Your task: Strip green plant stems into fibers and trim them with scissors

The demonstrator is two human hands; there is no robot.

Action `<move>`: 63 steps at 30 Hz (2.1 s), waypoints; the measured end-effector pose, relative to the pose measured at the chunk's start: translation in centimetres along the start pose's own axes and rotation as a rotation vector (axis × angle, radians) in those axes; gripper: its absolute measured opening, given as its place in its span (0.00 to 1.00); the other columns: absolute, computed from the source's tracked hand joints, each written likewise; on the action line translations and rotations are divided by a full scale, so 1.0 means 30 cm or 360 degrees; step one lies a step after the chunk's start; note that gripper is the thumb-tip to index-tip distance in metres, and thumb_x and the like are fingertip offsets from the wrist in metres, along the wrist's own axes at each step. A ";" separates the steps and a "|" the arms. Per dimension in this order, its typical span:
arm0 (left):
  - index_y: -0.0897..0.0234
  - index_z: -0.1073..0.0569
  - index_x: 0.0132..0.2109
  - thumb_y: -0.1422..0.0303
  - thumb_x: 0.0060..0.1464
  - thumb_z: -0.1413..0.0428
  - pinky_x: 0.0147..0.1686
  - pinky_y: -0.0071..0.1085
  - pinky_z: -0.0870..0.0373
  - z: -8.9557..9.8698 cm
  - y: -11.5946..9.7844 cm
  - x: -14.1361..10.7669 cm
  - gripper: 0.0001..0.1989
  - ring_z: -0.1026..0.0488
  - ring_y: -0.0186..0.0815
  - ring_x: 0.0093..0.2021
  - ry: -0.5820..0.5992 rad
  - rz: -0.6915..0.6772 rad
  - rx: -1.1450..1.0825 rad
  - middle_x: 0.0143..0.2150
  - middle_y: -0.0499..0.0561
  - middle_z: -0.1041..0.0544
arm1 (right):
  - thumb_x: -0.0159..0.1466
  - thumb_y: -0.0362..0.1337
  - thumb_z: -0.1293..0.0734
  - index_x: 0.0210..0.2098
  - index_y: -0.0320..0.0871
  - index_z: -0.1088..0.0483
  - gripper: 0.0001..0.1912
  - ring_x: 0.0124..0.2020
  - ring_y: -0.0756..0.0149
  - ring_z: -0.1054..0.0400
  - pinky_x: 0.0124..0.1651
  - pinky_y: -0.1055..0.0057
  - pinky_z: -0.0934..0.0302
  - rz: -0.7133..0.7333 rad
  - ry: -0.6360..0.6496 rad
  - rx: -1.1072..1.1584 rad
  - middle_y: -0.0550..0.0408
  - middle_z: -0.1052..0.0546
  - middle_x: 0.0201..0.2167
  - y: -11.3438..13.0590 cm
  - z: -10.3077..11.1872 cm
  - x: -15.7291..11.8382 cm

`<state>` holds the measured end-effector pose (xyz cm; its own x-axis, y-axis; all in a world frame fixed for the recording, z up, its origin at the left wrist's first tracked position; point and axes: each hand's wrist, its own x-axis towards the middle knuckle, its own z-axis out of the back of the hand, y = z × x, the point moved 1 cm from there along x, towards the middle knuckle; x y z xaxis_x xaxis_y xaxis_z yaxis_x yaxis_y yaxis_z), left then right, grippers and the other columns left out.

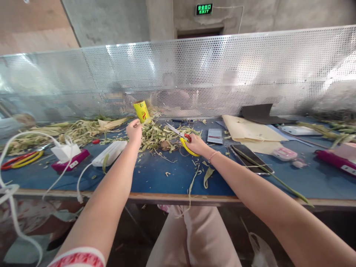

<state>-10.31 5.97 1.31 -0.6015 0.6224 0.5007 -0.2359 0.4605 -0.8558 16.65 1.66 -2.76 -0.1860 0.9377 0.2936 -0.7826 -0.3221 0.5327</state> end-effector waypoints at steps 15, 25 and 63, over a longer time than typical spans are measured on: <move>0.63 0.26 0.28 0.67 0.39 0.44 0.44 0.57 0.46 0.014 -0.014 -0.057 0.06 0.41 0.61 0.49 0.0524 -0.0360 0.1638 0.38 0.63 0.28 | 0.57 0.53 0.44 0.42 0.36 0.37 0.26 0.49 0.54 0.37 0.44 0.66 0.42 0.0003 0.0061 -0.0078 0.39 0.31 0.44 0.010 0.005 -0.008; 0.60 0.27 0.33 0.72 0.42 0.46 0.44 0.55 0.44 0.003 0.034 -0.068 0.08 0.41 0.57 0.50 0.0911 -0.0416 0.1790 0.44 0.61 0.31 | 0.56 0.52 0.43 0.42 0.37 0.37 0.25 0.47 0.55 0.37 0.43 0.66 0.41 -0.0026 0.0063 -0.0106 0.40 0.30 0.43 0.010 0.003 -0.006; 0.63 0.34 0.24 0.76 0.33 0.43 0.33 0.29 0.39 -0.047 -0.004 -0.064 0.08 0.33 0.33 0.28 0.0592 -0.0250 0.0860 0.26 0.47 0.29 | 0.53 0.57 0.43 0.40 0.39 0.38 0.28 0.48 0.54 0.38 0.45 0.65 0.42 -0.0035 0.0050 0.0044 0.40 0.32 0.44 0.002 -0.008 0.005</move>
<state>-8.05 5.61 0.63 -0.2485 0.7950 0.5534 -0.7062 0.2423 -0.6652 16.44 1.81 -2.88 -0.1876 0.9481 0.2566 -0.7703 -0.3041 0.5605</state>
